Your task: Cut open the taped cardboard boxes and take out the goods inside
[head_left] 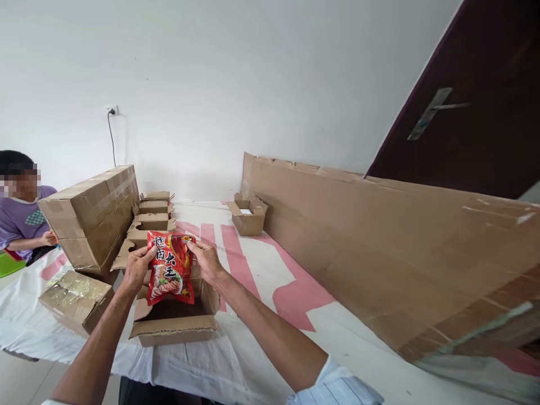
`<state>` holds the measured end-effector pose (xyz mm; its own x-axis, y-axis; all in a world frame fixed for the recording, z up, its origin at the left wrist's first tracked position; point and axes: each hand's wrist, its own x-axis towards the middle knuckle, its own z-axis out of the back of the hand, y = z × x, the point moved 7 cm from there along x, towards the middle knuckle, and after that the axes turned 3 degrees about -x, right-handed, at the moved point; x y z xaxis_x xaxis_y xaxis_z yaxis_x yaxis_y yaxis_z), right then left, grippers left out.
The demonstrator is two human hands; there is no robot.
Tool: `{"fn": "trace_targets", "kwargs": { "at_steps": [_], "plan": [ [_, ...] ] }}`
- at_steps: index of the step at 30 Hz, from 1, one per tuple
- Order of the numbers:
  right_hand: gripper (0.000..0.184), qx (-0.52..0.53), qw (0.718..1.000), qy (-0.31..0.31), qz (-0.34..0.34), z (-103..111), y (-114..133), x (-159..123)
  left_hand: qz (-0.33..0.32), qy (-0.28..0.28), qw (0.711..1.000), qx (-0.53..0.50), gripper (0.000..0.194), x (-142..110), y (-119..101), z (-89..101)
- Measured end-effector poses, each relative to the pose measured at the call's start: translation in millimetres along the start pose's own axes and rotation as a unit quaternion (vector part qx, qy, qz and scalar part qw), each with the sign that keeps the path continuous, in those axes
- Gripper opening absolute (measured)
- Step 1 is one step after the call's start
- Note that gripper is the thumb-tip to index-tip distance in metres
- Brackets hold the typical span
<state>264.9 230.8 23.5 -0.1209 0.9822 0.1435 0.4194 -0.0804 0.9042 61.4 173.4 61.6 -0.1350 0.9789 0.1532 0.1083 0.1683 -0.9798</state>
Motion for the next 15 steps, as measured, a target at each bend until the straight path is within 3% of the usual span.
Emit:
{"fn": "trace_targets", "kwargs": {
  "at_steps": [3,8,11,15],
  "plan": [
    [0.052,-0.006,1.000,-0.018,0.014,1.5,-0.2,6.9,0.016,0.020,1.000,0.000,0.067,-8.0,5.4,-1.8],
    [0.052,-0.016,1.000,-0.006,0.024,-2.4,5.2,14.9,0.073,0.136,0.988,0.009,0.064,-30.4,22.3,-11.3],
    [0.055,-0.023,0.999,0.044,0.009,-9.9,5.3,9.5,0.065,0.107,0.992,0.006,0.061,-30.2,25.1,-5.6],
    [0.061,-0.043,0.989,0.136,-0.038,-19.0,-2.6,-0.1,0.016,0.066,0.997,-0.039,0.064,-12.0,12.7,-1.0]
  ]
}}
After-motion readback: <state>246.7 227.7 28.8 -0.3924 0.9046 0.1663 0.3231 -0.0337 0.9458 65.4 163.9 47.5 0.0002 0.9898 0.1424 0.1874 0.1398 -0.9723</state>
